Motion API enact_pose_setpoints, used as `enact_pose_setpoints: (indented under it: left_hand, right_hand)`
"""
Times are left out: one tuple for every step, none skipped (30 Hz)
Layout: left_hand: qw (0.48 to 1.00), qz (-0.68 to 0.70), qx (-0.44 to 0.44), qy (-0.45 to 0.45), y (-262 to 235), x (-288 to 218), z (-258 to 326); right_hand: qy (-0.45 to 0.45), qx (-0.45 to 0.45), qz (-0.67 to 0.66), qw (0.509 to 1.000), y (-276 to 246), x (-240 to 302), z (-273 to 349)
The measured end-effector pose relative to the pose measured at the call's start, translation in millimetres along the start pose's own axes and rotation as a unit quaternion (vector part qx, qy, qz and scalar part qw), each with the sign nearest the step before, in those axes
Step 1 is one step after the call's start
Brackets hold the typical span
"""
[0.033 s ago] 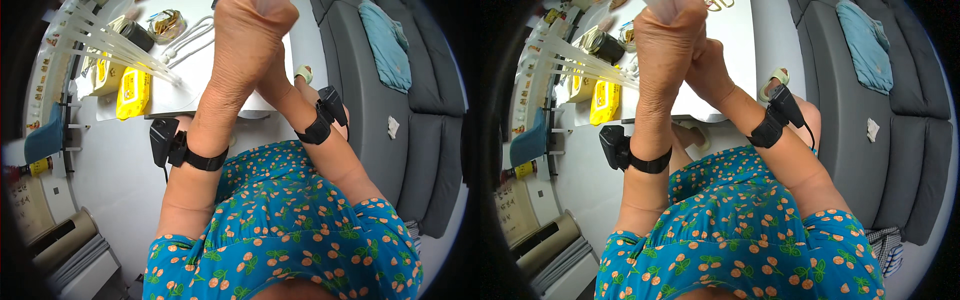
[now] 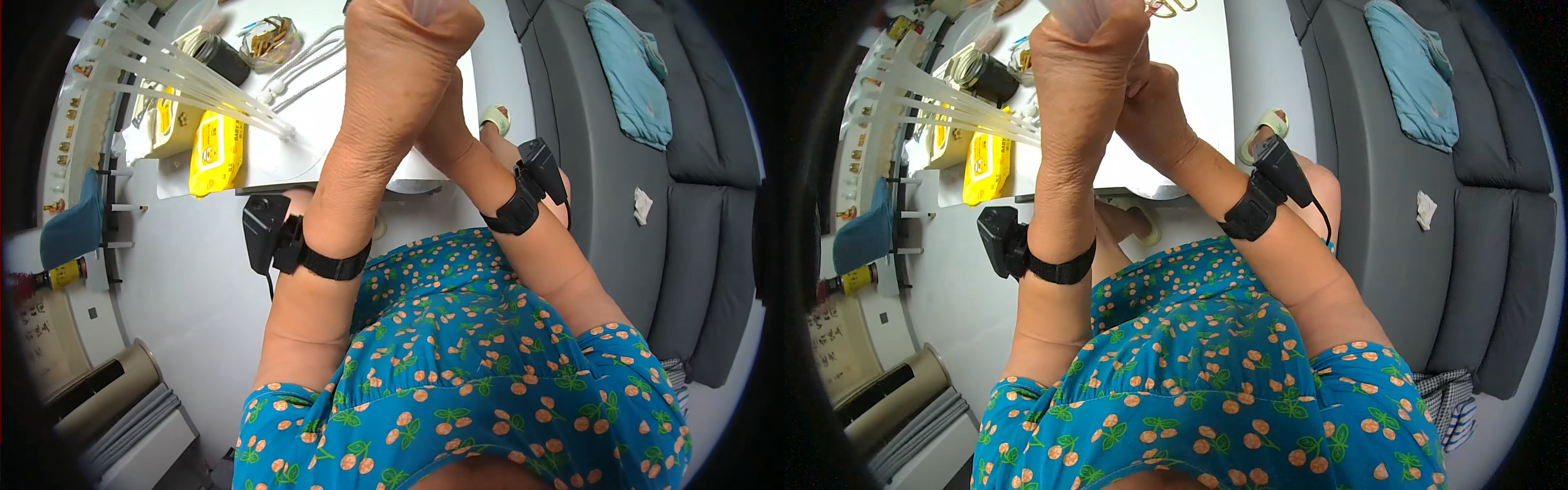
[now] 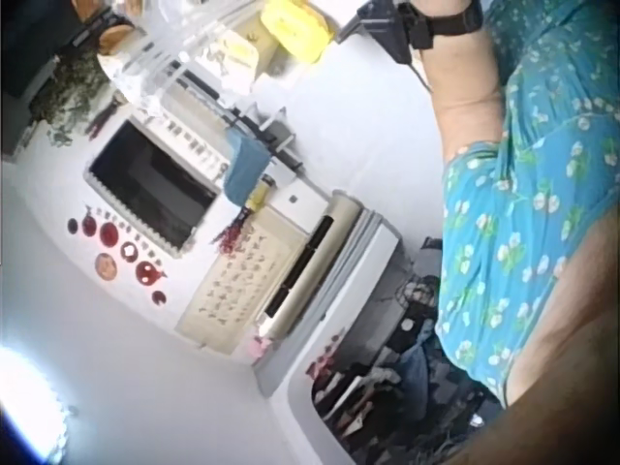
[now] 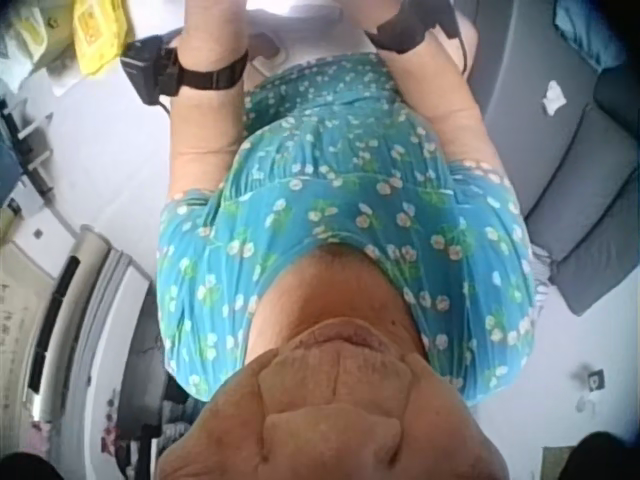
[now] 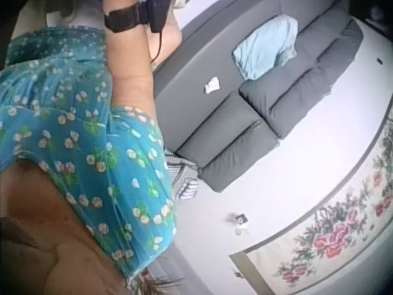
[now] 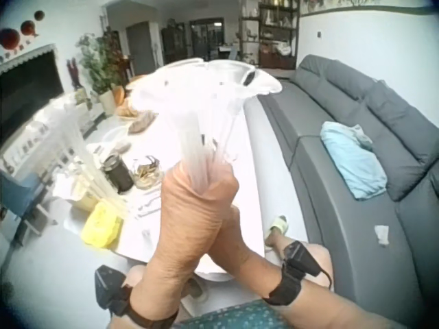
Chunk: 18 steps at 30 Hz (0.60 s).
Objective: Assembling plastic balloon stands by inserting rods into base plates and connecting the components.
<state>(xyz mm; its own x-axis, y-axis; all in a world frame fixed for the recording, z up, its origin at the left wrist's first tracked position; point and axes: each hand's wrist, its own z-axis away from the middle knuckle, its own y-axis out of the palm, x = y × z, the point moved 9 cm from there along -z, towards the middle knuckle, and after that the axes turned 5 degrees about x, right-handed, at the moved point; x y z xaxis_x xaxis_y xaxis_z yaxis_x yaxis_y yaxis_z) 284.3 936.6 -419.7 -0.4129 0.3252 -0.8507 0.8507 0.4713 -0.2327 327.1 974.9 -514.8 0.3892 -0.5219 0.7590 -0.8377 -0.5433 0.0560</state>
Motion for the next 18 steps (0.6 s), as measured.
enact_pose_setpoints:
  left_hand:
    - [1.000, -0.001, 0.002, 0.001, 1, -1, 1]
    - [1.000, 0.026, -0.007, -0.016, 1, 2, 3]
    - [0.998, 0.053, -0.016, -0.033, 2, 5, 3]
    - [0.996, 0.051, -0.049, -0.058, 0, 8, 0]
    - [0.996, 0.048, -0.048, -0.057, -3, 14, -2]
    - [0.995, 0.090, -0.009, -0.041, -1, 26, -1]
    - [0.990, 0.134, 0.035, -0.025, 5, 21, -4]
    - [0.995, 0.101, 0.005, -0.009, 11, 9, 0]
    - [0.995, 0.101, 0.008, -0.006, 13, 10, -7]
    - [0.995, 0.099, 0.005, 0.022, 12, 14, -13]
    - [0.994, 0.099, 0.003, 0.050, 13, 12, -16]
    - [0.997, 0.074, -0.001, 0.012, 13, 19, -19]
    - [0.991, 0.132, 0.003, -0.026, 16, 23, -14]
    - [0.988, 0.147, 0.017, -0.038, 23, 22, -12]
    - [0.985, 0.163, 0.033, -0.049, 31, 23, -11]
    - [0.985, 0.163, 0.035, -0.046, 34, 20, -9]
    - [0.988, 0.152, 0.026, -0.020, 42, 14, -13]
    - [0.990, 0.143, 0.017, 0.006, 50, 9, -18]
  right_hand:
    - [-0.001, -0.002, -0.001, 1.000, -3, 1, -1]
    - [-0.020, 0.011, 0.042, 0.999, -3, 6, -2]
    - [-0.039, 0.023, 0.085, 0.995, -2, 11, -3]
    - [-0.039, 0.021, 0.085, 0.995, -4, 15, -4]
    - [-0.043, 0.017, 0.170, 0.984, -3, 25, -5]
    - [-0.046, 0.012, 0.253, 0.966, -3, 31, -7]
    - [-0.047, 0.008, 0.255, 0.966, -6, 32, -10]
    - [-0.044, -0.002, 0.210, 0.977, -9, 30, -10]
    - [-0.043, -0.012, 0.164, 0.985, -12, 26, -11]
    - [-0.042, -0.020, 0.116, 0.992, -14, 24, -10]
    - [-0.043, -0.023, 0.118, 0.992, -16, 23, -10]
    - [-0.014, -0.008, 0.110, 0.994, -16, 15, -12]
    - [0.016, 0.005, 0.102, 0.995, -15, 10, -10]
    - [0.030, 0.001, 0.114, 0.993, -19, 11, -7]
    - [0.029, -0.007, 0.117, 0.993, -29, 15, -4]
    - [0.064, 0.034, 0.155, 0.985, -30, 17, -3]
    - [0.098, 0.071, 0.199, 0.973, -43, 18, -6]
    - [0.058, 0.087, 0.189, 0.976, -57, 28, -5]
